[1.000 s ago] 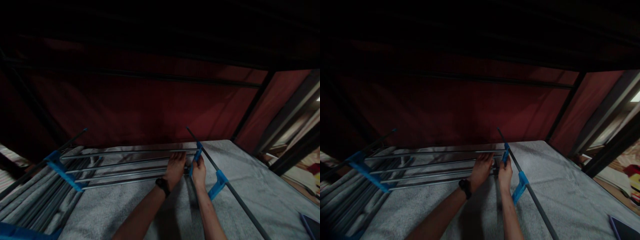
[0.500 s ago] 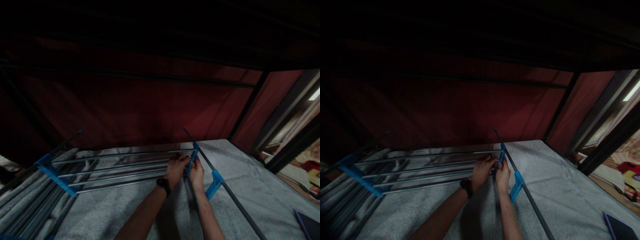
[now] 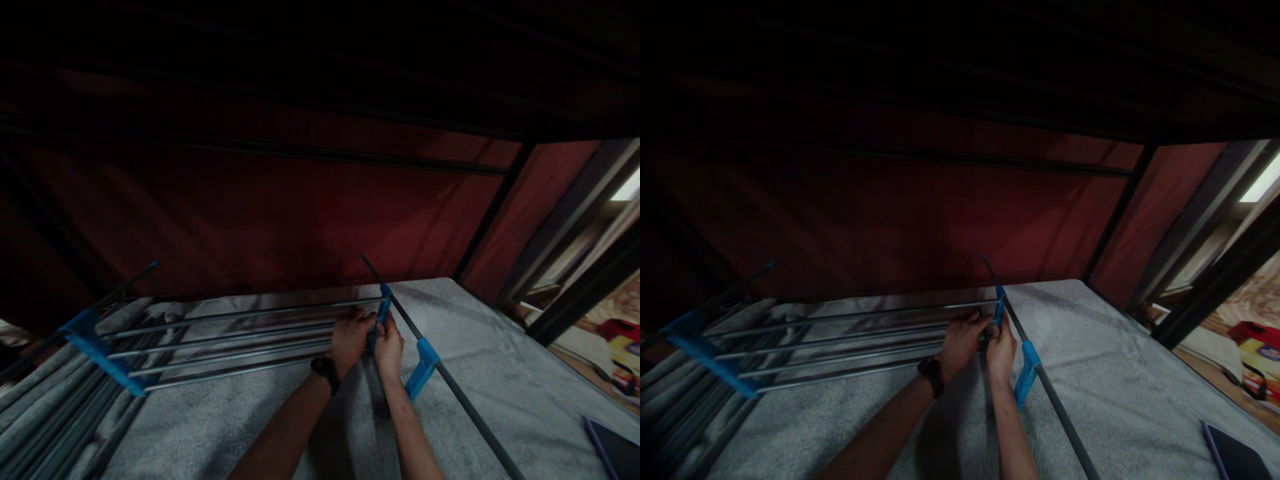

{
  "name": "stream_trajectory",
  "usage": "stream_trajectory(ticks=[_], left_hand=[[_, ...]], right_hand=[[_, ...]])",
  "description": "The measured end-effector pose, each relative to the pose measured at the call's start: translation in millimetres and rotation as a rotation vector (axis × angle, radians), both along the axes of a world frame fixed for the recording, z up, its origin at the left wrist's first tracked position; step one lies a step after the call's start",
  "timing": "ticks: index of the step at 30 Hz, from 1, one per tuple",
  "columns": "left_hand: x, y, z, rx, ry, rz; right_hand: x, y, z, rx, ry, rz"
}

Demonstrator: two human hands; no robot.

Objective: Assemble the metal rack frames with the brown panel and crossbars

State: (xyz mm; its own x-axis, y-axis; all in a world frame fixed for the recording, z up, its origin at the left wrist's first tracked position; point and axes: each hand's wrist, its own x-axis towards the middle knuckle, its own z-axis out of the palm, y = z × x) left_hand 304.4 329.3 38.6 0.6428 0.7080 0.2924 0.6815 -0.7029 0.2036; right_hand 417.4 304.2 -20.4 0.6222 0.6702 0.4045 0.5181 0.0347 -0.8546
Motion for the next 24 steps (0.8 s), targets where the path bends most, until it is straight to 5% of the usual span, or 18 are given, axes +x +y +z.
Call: stream_trajectory(ticks=[16, 24], left_hand=[[-3.3, 13.9, 8.4, -0.119, -0.032, -0.092], [1.6, 27.8, -2.4, -0.237, -0.144, -0.052]], right_hand=[[5.6, 0.6, -3.0, 0.004, 0.013, 0.009], [5.8, -0.9, -1.3, -0.018, 0.038, 0.017]])
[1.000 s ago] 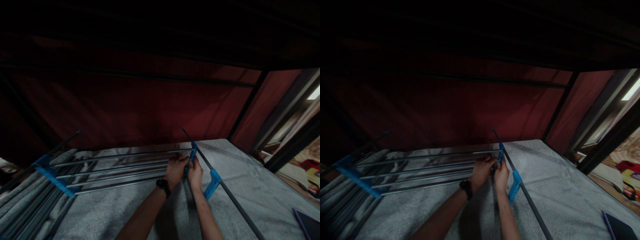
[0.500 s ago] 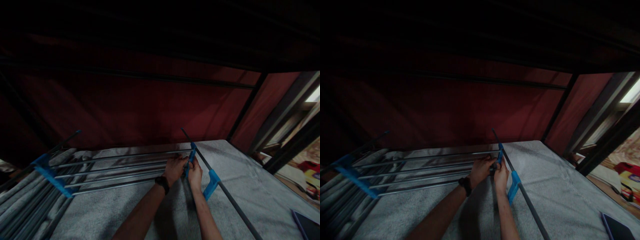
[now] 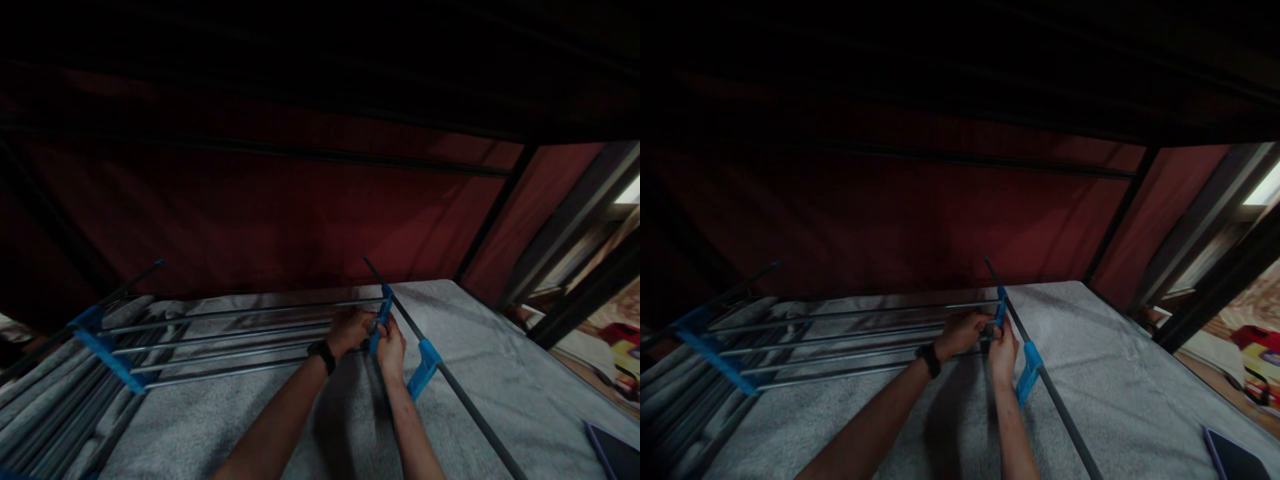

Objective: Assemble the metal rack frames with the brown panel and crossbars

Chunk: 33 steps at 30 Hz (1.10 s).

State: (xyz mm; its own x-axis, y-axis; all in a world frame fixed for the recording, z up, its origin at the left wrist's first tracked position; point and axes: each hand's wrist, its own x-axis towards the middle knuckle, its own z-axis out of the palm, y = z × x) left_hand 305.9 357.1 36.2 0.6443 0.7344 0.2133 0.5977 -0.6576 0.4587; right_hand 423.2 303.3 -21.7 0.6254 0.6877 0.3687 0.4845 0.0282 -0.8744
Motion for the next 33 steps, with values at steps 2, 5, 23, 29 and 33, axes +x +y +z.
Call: stream_trajectory(ticks=[2, 5, 23, 29, 33], left_hand=[[1.0, 1.5, -2.5, 0.000, -0.019, 0.014], [2.0, 1.1, -2.9, 0.003, -0.024, 0.013], [5.4, -4.0, 8.5, 0.030, 0.076, 0.019], [-3.9, -22.1, 15.1, 0.212, 0.141, -0.021], [-23.3, -62.3, -4.1, 0.409, 0.082, -0.059]], right_hand=[[-0.9, -0.7, -0.1, -0.004, -0.004, -0.007], [-2.2, -1.2, -0.9, 0.004, -0.019, -0.022], [-7.0, -1.4, -0.7, -0.061, -0.086, -0.040], [-2.2, -4.1, -3.5, -0.021, -0.057, -0.034], [1.0, -6.0, -12.2, -0.071, -0.019, -0.016]])
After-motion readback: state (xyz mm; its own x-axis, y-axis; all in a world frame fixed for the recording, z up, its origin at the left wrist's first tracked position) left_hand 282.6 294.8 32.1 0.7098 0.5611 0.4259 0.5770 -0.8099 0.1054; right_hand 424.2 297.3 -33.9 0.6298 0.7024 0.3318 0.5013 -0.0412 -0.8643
